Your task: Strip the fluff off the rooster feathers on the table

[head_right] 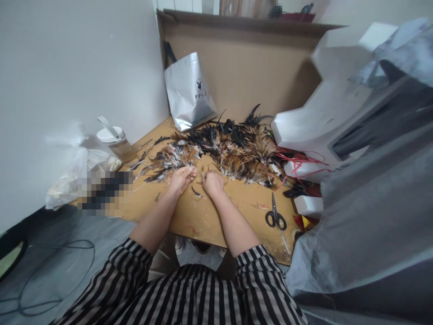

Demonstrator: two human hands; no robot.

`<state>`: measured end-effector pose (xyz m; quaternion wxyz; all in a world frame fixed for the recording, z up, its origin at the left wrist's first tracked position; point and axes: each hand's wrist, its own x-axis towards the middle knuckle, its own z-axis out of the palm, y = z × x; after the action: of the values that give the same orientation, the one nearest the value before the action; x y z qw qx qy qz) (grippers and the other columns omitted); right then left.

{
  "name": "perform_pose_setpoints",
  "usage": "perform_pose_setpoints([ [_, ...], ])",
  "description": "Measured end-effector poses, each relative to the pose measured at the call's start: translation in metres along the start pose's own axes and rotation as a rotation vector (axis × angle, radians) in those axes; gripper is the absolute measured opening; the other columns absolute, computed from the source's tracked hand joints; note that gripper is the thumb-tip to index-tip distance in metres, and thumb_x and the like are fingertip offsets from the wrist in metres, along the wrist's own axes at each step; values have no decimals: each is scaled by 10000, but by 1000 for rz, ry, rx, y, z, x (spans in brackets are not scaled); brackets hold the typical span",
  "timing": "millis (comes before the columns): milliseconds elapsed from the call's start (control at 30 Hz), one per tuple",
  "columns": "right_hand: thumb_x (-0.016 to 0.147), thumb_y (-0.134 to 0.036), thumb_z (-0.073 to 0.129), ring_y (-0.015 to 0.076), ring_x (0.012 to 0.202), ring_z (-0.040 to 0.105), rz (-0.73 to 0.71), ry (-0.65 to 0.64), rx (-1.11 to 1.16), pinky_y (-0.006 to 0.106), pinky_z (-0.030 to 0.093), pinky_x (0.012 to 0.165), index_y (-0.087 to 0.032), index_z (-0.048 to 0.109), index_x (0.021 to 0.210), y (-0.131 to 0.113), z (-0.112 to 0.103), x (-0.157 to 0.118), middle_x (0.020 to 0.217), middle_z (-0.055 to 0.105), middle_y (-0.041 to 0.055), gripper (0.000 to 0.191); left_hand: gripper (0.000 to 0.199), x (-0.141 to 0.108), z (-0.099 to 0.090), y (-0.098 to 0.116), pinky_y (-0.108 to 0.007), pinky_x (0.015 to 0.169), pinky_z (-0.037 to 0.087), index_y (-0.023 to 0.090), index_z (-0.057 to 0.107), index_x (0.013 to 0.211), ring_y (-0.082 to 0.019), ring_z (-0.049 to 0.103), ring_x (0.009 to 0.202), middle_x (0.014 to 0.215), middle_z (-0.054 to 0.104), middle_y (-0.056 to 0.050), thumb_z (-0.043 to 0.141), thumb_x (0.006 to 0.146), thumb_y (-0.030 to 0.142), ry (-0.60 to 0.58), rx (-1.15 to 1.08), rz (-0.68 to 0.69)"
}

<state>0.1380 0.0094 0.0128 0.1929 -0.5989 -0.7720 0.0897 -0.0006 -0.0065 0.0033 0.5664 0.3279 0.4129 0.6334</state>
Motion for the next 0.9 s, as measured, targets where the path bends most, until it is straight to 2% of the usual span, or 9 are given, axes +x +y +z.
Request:
perform_pose_setpoints([
  [100, 727, -246, 494, 176, 749, 565, 50, 33, 108, 254, 356, 645, -183, 642, 720, 2, 1, 2, 800, 656, 88, 160, 296, 0, 0, -1, -186, 536, 391, 109, 639, 780, -69, 548, 569, 704, 653, -54, 715, 595, 327, -3, -20, -2],
  [233, 648, -282, 552, 130, 572, 512, 158, 81, 570, 234, 351, 559, -163, 626, 633, 12, -1, 8, 610, 613, 23, 141, 310, 1, 0, -2, -183, 534, 395, 99, 638, 804, -68, 550, 564, 716, 656, -63, 716, 601, 320, -11, -44, 1],
  [367, 585, -353, 618, 74, 413, 368, 282, 7, 1116, 214, 266, 431, -151, 613, 651, 19, -6, 10, 470, 506, -36, 212, 301, -1, 2, -3, -177, 534, 395, 93, 639, 791, -70, 559, 573, 720, 661, -73, 716, 607, 319, -37, -37, -24],
  [500, 534, -364, 690, 50, 384, 301, 317, -60, 1359, 196, 190, 396, -160, 598, 664, 17, -9, 8, 439, 440, -67, 259, 303, -4, 4, -2, -173, 539, 401, 92, 646, 801, -75, 569, 590, 762, 672, -94, 710, 618, 325, -91, -2, -67],
  [667, 577, -361, 669, 57, 395, 316, 229, -34, 1334, 202, 219, 414, -158, 603, 660, 13, -6, 6, 441, 445, -60, 228, 312, -7, 6, -3, -170, 542, 407, 93, 653, 821, -81, 577, 610, 819, 678, -111, 698, 635, 340, -146, 39, -102],
  [800, 631, -341, 618, 99, 512, 443, 95, 121, 1097, 230, 347, 525, -160, 624, 677, 13, -1, 6, 585, 570, -9, 187, 309, -7, 7, -6, -174, 529, 407, 83, 655, 802, -81, 573, 582, 790, 678, -114, 706, 626, 332, -190, 50, -141],
  [900, 671, -305, 574, 119, 597, 478, -38, 247, 870, 245, 374, 599, -164, 621, 662, 13, 0, 5, 670, 584, 12, 149, 293, -6, 8, -7, -172, 511, 402, 83, 654, 771, -82, 574, 566, 748, 674, -102, 724, 601, 310, -182, 44, -170],
])
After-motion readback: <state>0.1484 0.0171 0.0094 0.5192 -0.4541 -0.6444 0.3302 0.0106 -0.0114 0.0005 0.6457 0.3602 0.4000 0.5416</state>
